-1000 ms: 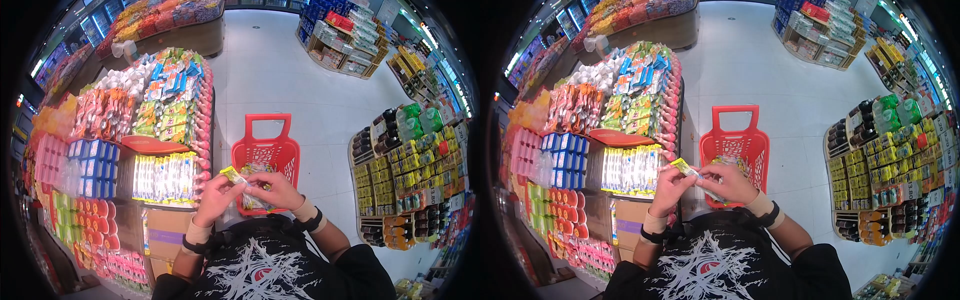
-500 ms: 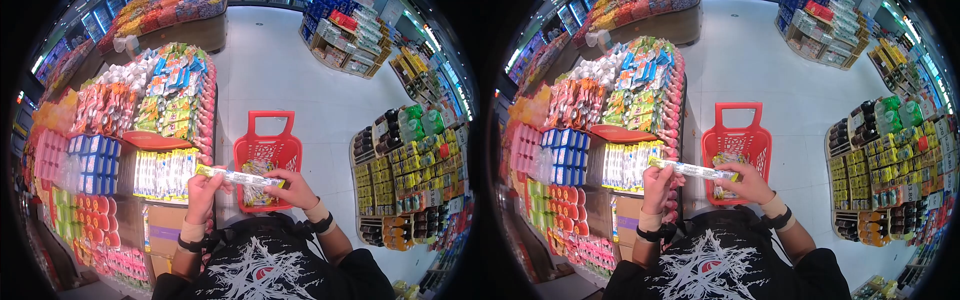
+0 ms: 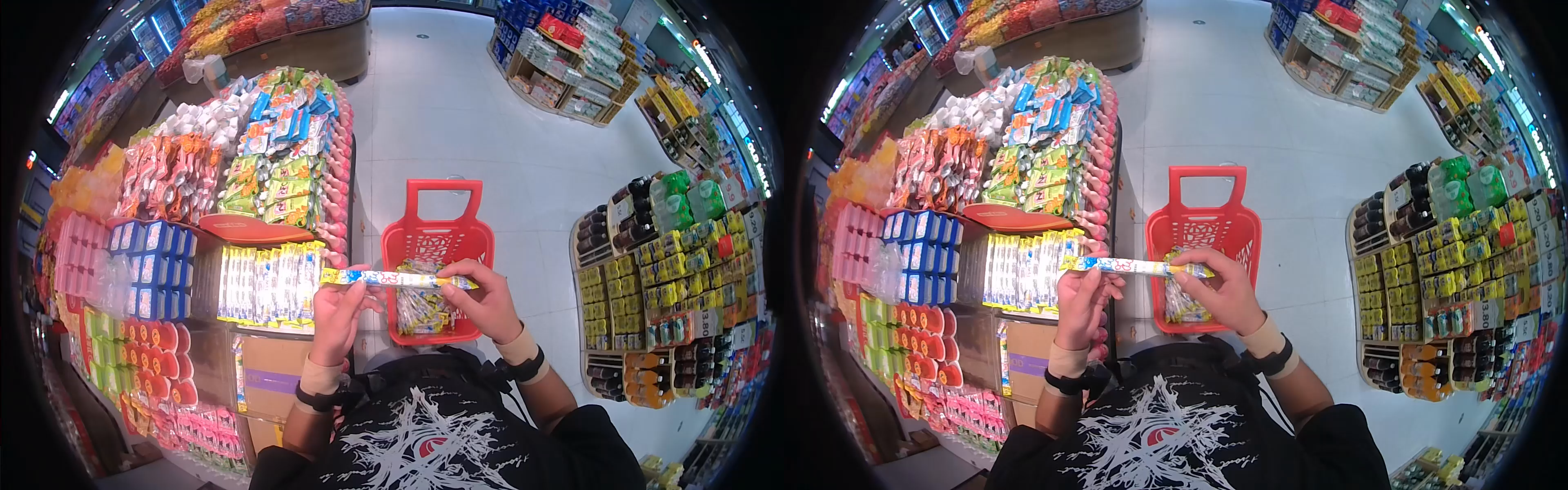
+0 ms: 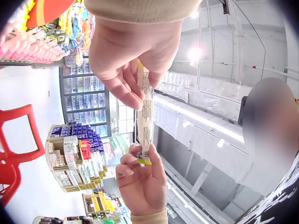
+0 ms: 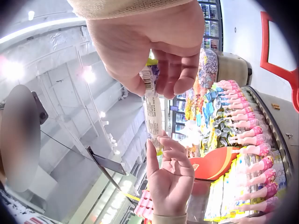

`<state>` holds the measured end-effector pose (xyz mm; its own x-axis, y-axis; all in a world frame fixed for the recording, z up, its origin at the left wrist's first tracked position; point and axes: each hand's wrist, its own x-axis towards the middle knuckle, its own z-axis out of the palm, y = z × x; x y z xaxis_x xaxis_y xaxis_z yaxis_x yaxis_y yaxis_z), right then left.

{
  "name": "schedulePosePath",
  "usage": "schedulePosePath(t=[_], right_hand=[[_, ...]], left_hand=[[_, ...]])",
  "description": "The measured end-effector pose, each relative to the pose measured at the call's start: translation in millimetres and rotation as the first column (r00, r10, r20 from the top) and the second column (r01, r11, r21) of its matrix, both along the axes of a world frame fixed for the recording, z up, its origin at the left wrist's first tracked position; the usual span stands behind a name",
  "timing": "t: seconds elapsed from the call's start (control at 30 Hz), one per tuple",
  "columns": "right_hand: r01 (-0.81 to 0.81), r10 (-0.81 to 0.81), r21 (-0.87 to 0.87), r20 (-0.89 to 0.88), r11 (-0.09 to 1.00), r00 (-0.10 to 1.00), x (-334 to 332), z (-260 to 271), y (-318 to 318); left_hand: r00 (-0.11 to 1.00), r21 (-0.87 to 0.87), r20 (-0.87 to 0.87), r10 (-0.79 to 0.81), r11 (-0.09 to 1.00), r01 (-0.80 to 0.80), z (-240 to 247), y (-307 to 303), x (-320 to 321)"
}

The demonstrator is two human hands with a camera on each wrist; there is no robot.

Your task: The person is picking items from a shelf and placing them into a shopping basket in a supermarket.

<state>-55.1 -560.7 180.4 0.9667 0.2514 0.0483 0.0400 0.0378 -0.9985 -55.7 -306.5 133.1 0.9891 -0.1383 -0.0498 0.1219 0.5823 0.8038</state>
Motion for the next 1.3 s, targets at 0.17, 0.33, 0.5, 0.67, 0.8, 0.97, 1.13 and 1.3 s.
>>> schedulePosePath(t=[0.17, 0.33, 0.5, 0.67, 0.8, 0.97, 1.13, 1.3], right_hand=[[-0.007, 0.043, -0.132, 0.269, 0.991, 0.962, 11.1, -11.8, 9.7], [-0.032, 0.072, -0.146, 0.282, 0.989, 0.957, 18.1, -17.2, 33.1], [-0.023, 0.089, -0.197, 0.333, 0.98, 0.939, 22.5, -23.3, 45.8], [-0.071, 0.115, -0.162, 0.277, 0.984, 0.954, 25.2, -32.8, 46.1], [-0.077, 0.089, -0.084, 0.162, 0.994, 0.983, 24.2, -40.9, 35.9], [-0.009, 0.011, -0.023, 0.064, 1.0, 0.998, 24.3, -51.5, 18.1], [0.045, -0.045, 0.001, 0.037, 0.999, 0.998, 22.6, -71.7, -4.0], [0.102, -0.103, -0.014, -0.044, 0.995, 0.994, 18.2, -76.6, -16.7]], left_hand=[[0.994, 0.115, -0.004, 0.105, 0.988, -0.104, 2.2, -12.5, 10.6], [0.995, 0.115, -0.028, 0.094, 0.989, -0.09, -6.6, -19.2, 15.5], [0.997, 0.14, -0.051, 0.056, 0.989, -0.048, -7.0, -16.6, 14.1], [0.985, 0.302, 0.067, 0.16, 0.938, -0.173, -16.6, -5.2, 16.0], [0.969, 0.684, 0.136, 0.204, 0.689, -0.241, -13.2, 28.4, 13.7], [0.9, 0.885, 0.431, 0.065, 0.167, -0.435, -25.4, 84.5, 12.4], [0.92, 0.923, 0.375, 0.118, -0.136, -0.359, -69.7, 149.7, 7.6], [0.9, 0.872, 0.41, 0.149, -0.352, -0.339, -114.8, 207.9, 16.9]])
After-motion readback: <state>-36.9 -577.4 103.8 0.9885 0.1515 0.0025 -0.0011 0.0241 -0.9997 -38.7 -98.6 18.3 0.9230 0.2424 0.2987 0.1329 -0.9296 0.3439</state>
